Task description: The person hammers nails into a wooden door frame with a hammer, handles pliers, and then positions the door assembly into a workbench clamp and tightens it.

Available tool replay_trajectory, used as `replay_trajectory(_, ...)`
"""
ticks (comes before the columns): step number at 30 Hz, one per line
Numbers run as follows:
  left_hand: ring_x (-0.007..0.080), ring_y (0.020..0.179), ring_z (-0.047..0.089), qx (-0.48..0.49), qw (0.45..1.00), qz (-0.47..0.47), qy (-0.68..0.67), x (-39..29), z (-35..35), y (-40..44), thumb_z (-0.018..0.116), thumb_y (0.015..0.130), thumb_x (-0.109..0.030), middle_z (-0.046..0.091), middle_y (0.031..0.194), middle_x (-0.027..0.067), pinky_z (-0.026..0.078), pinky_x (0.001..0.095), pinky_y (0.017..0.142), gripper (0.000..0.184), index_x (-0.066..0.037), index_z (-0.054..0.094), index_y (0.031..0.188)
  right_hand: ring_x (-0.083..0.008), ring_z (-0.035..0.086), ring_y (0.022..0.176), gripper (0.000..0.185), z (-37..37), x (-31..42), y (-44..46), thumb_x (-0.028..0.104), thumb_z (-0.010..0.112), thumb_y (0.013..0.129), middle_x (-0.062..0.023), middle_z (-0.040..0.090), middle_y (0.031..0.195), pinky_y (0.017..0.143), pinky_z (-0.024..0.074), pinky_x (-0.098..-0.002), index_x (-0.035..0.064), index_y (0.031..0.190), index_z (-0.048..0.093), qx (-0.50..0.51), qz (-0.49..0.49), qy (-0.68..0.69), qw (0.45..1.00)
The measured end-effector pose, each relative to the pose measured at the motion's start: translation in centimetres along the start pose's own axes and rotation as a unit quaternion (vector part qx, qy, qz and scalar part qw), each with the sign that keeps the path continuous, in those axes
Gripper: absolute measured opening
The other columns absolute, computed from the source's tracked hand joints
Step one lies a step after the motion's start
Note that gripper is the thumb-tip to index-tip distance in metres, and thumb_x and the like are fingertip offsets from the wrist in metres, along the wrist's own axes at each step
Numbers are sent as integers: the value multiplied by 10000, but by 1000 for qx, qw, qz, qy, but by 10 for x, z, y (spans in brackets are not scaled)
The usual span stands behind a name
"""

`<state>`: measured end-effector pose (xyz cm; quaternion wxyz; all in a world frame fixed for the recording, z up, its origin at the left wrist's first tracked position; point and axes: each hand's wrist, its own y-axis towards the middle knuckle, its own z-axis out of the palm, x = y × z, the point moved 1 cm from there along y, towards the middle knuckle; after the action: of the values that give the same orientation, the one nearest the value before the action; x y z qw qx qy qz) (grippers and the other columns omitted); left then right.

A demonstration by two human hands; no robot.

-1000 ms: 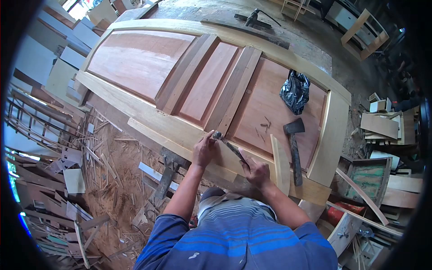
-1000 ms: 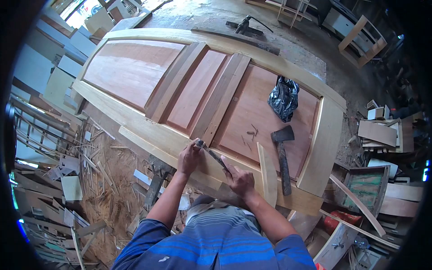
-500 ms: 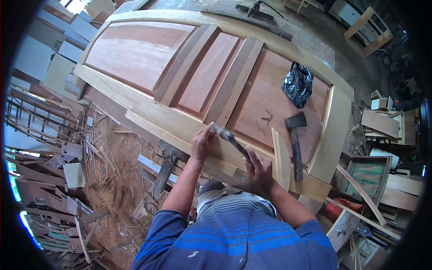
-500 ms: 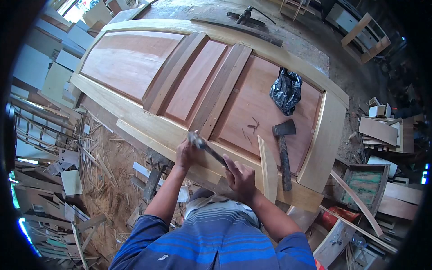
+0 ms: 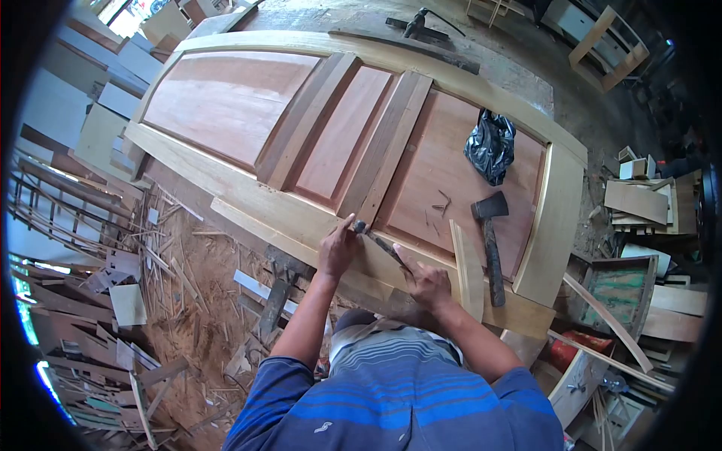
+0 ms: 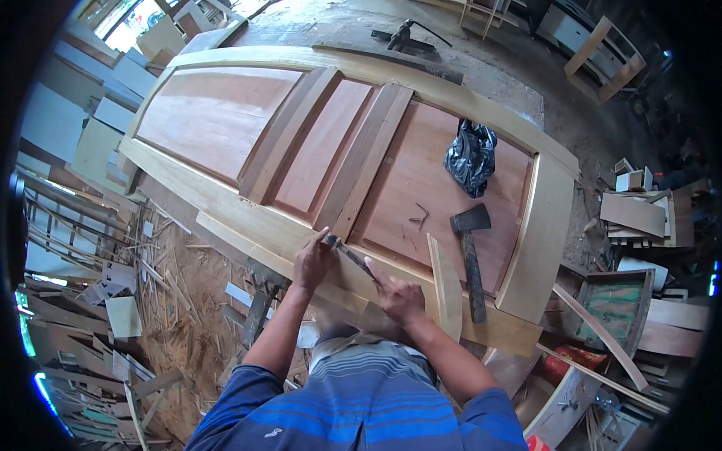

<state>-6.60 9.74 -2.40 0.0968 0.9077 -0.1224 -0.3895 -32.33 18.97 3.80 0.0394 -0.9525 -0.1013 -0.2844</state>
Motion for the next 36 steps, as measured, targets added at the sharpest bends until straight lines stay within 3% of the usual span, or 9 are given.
replay_trajectory(9, 356, 918, 727, -12, 997, 68, 19, -4, -1, -2, 706, 950, -45, 757, 946, 137, 578, 459, 857, 100, -63, 704, 1049, -406, 753, 764, 669, 36, -25, -31, 163, 705, 1007, -217, 766, 959, 654, 580, -487, 255, 1630, 479, -163, 97, 139, 972)
replay_trajectory(12, 377, 932, 707, -26, 990, -93, -106, -8, 4, -2, 681, 945, -15, 737, 970, 145, 569, 467, 861, 112, -60, 703, 1045, -405, 759, 783, 666, 38, -23, -29, 170, 708, 1005, -225, 769, 1002, 657, 583, -481, 238, 1628, 484, -162, 117, 135, 970)
replay_trajectory(15, 371, 946, 704, 25, 991, 129, -33, -42, 0, 26, 690, 940, 5, 731, 1017, 149, 573, 444, 860, 123, -55, 692, 1048, -407, 757, 786, 642, 43, -25, -26, 185, 716, 1003, -230, 769, 1046, 654, 584, -480, 210, 1610, 511, -163, 112, 122, 973)
replay_trajectory(19, 282, 973, 732, -130, 985, -6, -114, -50, -18, 69, 721, 965, -3, 751, 1090, 153, 576, 366, 862, 113, -45, 677, 1060, -397, 764, 786, 599, 38, -22, -24, 201, 707, 1002, -229, 764, 1008, 661, 587, -476, 195, 1580, 551, -158, 142, 172, 962)
replay_trajectory(21, 235, 882, 750, -113, 989, -48, -84, -2, -11, 86, 743, 975, -31, 776, 987, 115, 588, 363, 836, 74, -25, 708, 1040, -395, 756, 738, 594, 38, -22, -14, 224, 701, 998, -209, 761, 901, 628, 574, -489, 224, 1576, 561, -197, 158, 195, 948)
replay_trajectory(23, 212, 894, 756, -82, 986, -97, -104, 14, -2, 119, 761, 972, -63, 783, 942, 110, 589, 351, 848, 82, -24, 730, 1037, -398, 773, 852, 485, 26, -18, 7, 250, 683, 1016, -210, 770, 1005, 716, 597, -468, 121, 1479, 618, -207, 190, 229, 932)
replay_trajectory(29, 203, 907, 769, -77, 981, -61, -166, 31, 81, 270, 778, 974, -144, 798, 956, 122, 590, 337, 862, 154, -28, 765, 1075, -251, 718, 755, 406, -20, -32, 96, 243, 672, 1041, -137, 709, 882, 720, 570, -386, 27, 1381, 623, -251, 255, 263, 896)
replay_trajectory(32, 135, 907, 742, -102, 971, -69, -203, 33, 138, 360, 783, 988, -190, 807, 979, 89, 578, 295, 845, 243, -22, 762, 1162, -173, 613, 681, 402, -45, -54, 141, 225, 677, 1044, -88, 648, 835, 662, 527, -349, -2, 1370, 614, -287, 246, 247, 892)
replay_trajectory(36, 138, 945, 753, -134, 959, -71, -241, 22, 191, 463, 774, 995, -154, 816, 1021, 103, 586, 307, 859, 256, -41, 750, 1224, -157, 603, 674, 400, -72, -90, 194, 232, 691, 1044, -69, 634, 782, 652, 520, -338, -15, 1350, 617, -303, 244, 224, 894)
